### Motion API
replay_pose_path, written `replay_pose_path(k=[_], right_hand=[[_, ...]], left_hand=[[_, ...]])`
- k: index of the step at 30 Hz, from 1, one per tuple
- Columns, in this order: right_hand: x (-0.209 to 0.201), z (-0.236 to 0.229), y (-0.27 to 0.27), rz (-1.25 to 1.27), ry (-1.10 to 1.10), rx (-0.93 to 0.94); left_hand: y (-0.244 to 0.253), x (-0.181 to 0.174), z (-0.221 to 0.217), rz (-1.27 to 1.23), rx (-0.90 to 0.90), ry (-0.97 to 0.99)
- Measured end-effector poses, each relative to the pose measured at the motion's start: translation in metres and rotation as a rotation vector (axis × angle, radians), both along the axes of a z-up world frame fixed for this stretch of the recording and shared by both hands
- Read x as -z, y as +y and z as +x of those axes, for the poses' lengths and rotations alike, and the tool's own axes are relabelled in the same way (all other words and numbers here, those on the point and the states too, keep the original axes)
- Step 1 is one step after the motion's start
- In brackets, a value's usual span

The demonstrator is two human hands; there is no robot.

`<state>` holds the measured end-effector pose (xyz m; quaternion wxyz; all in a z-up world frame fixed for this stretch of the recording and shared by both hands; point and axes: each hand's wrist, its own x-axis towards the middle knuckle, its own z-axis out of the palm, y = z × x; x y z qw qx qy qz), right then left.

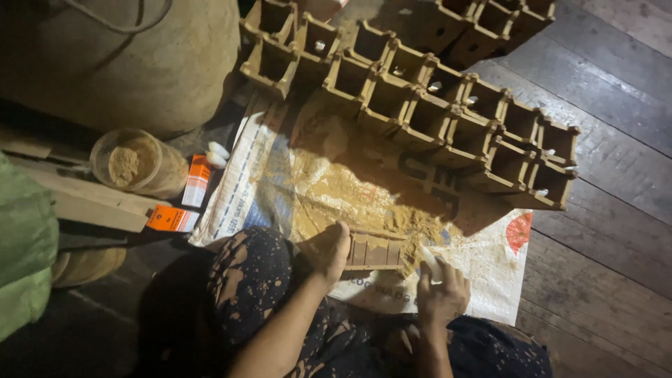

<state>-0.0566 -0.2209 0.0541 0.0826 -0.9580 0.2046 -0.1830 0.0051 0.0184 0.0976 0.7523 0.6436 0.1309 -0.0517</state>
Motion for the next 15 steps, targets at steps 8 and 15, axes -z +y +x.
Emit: replay_pose_path(k=[8, 15], right_hand=[[-0.018, -0.001, -0.003, 0.579, -0.161, 0.116], [-0.015, 0.002, 0.018, 0.151, -0.322, -0.232]], left_hand=[[0.023, -0.040, 0.010, -0.292, 0.449, 0.467], [0.025, -0.053, 0.011, 0.063, 0.387, 0.587]])
